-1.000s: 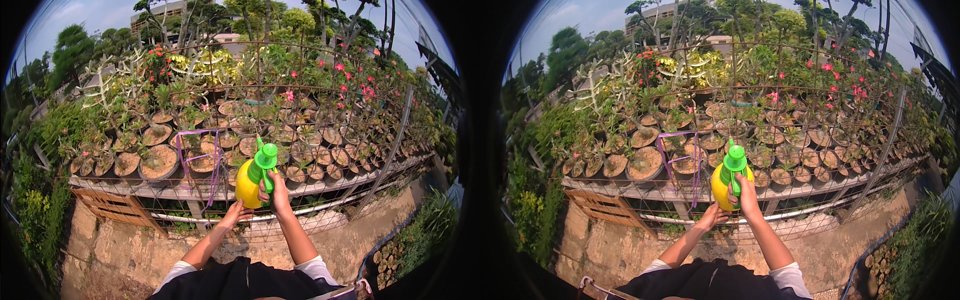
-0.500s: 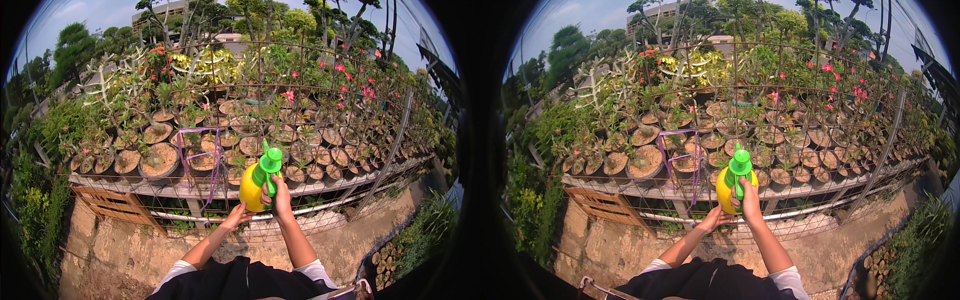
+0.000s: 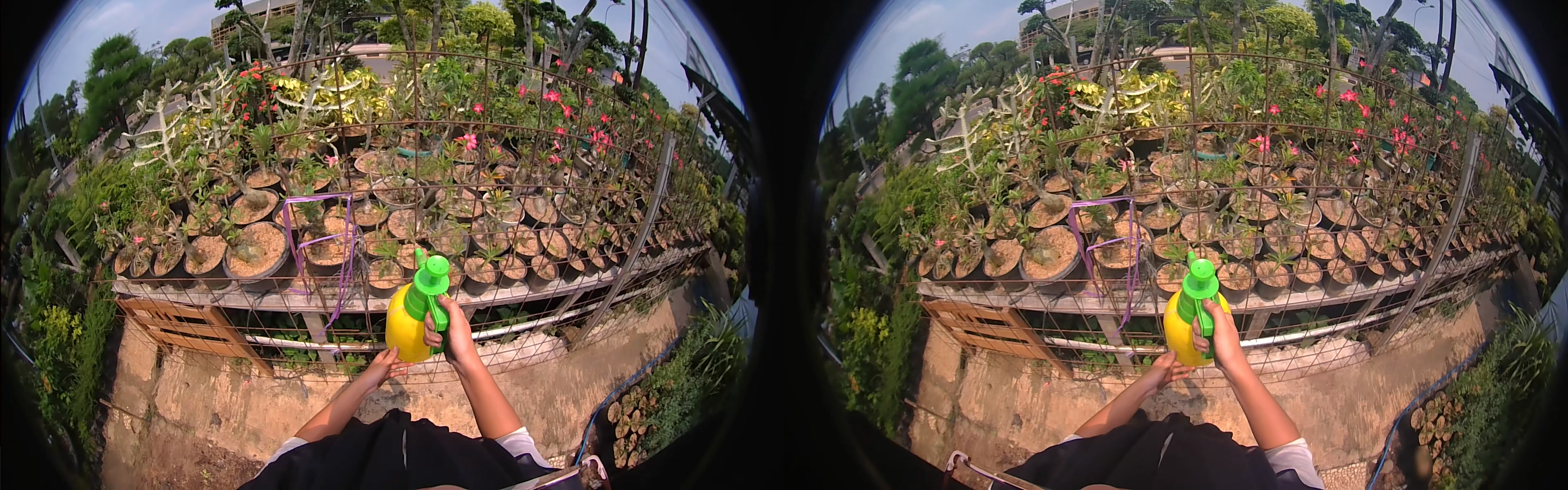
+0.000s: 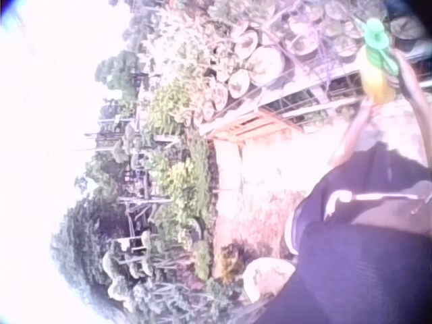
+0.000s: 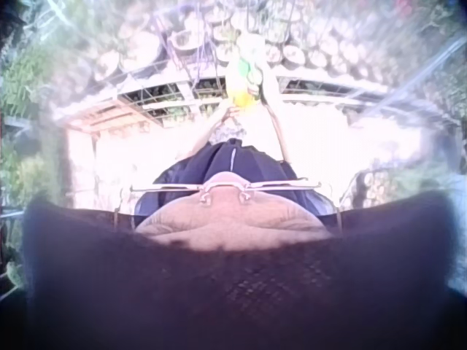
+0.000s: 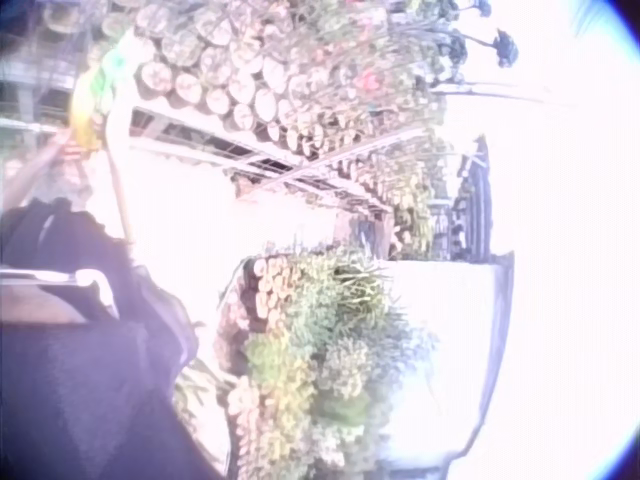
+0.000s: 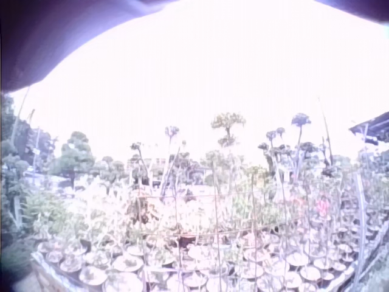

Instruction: The person walks through a plant nursery carrying a yellow and green pressure sprayer. They pump the handle to pressurize the sprayer and then spray water onto rows of potted plants and bonsai trees.

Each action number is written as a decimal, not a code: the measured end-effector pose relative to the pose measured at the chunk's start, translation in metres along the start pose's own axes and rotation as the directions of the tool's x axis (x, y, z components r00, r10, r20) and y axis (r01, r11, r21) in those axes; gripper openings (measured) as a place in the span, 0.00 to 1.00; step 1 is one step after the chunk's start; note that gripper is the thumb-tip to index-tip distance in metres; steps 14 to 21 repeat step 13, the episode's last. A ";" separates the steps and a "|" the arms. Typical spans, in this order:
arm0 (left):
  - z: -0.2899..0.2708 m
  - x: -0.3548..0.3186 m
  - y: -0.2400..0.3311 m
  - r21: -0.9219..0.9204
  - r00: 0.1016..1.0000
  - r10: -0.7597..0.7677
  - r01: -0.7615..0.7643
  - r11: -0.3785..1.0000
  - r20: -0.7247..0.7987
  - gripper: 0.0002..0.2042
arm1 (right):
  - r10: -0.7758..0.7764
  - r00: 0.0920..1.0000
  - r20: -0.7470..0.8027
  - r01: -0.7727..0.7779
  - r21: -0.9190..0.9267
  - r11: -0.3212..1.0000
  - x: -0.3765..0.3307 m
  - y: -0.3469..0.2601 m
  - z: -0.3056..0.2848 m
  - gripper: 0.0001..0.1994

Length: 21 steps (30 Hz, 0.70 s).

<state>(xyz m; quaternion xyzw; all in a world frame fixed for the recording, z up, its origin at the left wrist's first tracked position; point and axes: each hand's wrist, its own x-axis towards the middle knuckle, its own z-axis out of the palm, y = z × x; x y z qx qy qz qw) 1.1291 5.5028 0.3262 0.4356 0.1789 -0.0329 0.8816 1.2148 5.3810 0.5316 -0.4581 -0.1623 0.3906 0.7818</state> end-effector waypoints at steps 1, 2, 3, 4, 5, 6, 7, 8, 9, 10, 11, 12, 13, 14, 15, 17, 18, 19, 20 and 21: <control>0.001 0.001 -0.002 -0.007 1.000 -0.014 0.014 1.000 -0.003 0.25 | -0.015 1.000 -0.022 0.015 -0.001 1.000 -0.001 0.002 0.000 0.18; 0.001 0.002 -0.003 -0.004 1.000 -0.010 0.010 1.000 -0.007 0.25 | -0.014 1.000 -0.019 0.014 0.003 1.000 -0.002 0.003 -0.002 0.18; 0.002 0.002 -0.003 -0.003 1.000 -0.005 0.005 1.000 -0.012 0.25 | -0.010 1.000 -0.013 0.010 0.005 1.000 -0.003 0.005 -0.004 0.18; 0.003 0.000 -0.004 -0.002 1.000 0.001 -0.001 1.000 -0.018 0.25 | -0.006 1.000 -0.008 0.006 0.009 1.000 -0.003 0.006 -0.005 0.19; -0.001 0.003 -0.009 -0.012 1.000 -0.007 0.007 1.000 -0.022 0.25 | -0.019 0.999 -0.027 0.019 -0.003 1.000 -0.006 0.005 -0.003 0.19; 0.002 0.001 -0.008 -0.009 1.000 -0.005 0.005 1.000 -0.025 0.25 | -0.022 0.999 -0.028 0.022 -0.013 1.000 -0.007 0.004 -0.002 0.19; 0.004 0.000 -0.007 -0.006 1.000 -0.002 0.002 1.000 -0.027 0.25 | -0.025 0.999 -0.029 0.025 -0.023 0.999 -0.008 0.004 -0.003 0.19; 0.006 -0.002 -0.005 -0.004 1.000 0.001 -0.001 1.000 -0.030 0.25 | -0.028 0.999 -0.030 0.027 -0.032 0.999 -0.009 0.004 -0.002 0.18; 0.006 -0.001 -0.005 -0.009 1.000 0.008 -0.009 1.000 -0.017 0.25 | -0.033 0.999 -0.035 0.033 -0.020 0.999 -0.010 0.003 -0.001 0.18; 0.006 0.000 -0.007 -0.001 1.000 0.012 -0.012 1.000 -0.020 0.24 | -0.035 0.999 -0.028 0.034 -0.023 0.999 -0.012 0.003 -0.002 0.17; 0.006 0.000 -0.008 0.007 1.000 0.016 -0.015 1.000 -0.023 0.24 | -0.036 0.999 -0.020 0.035 -0.027 0.999 -0.013 0.004 -0.004 0.17; 0.007 0.001 -0.008 0.017 1.000 0.022 -0.021 1.000 -0.023 0.24 | -0.041 0.999 -0.012 0.041 -0.032 0.999 -0.014 0.004 -0.006 0.17; 0.008 0.001 -0.008 0.015 1.000 0.006 -0.005 1.000 -0.028 0.24 | -0.042 0.999 -0.005 0.042 -0.030 0.999 -0.014 0.005 -0.007 0.17; 0.008 0.001 -0.008 0.015 1.000 0.006 -0.005 1.000 -0.028 0.24 | -0.042 0.999 -0.005 0.042 -0.030 0.999 -0.014 0.005 -0.007 0.17; 0.008 0.001 -0.008 0.015 1.000 0.006 -0.005 1.000 -0.028 0.24 | -0.042 0.999 -0.005 0.042 -0.030 0.999 -0.014 0.005 -0.007 0.17; 0.008 0.001 -0.008 0.015 1.000 0.006 -0.005 1.000 -0.028 0.24 | -0.042 0.999 -0.005 0.042 -0.030 0.999 -0.014 0.005 -0.007 0.17; 0.008 0.001 -0.008 0.015 1.000 0.006 -0.005 1.000 -0.028 0.24 | -0.042 0.999 -0.005 0.042 -0.030 0.999 -0.014 0.005 -0.007 0.17; 0.008 0.001 -0.008 0.015 1.000 0.006 -0.005 1.000 -0.028 0.24 | -0.042 0.999 -0.005 0.042 -0.030 0.999 -0.014 0.005 -0.007 0.17; 0.008 0.001 -0.008 0.015 1.000 0.006 -0.005 1.000 -0.028 0.24 | -0.042 0.999 -0.005 0.042 -0.030 0.999 -0.014 0.005 -0.007 0.17; 0.008 0.001 -0.008 0.015 1.000 0.006 -0.005 1.000 -0.028 0.24 | -0.042 0.999 -0.005 0.042 -0.030 0.999 -0.014 0.005 -0.007 0.17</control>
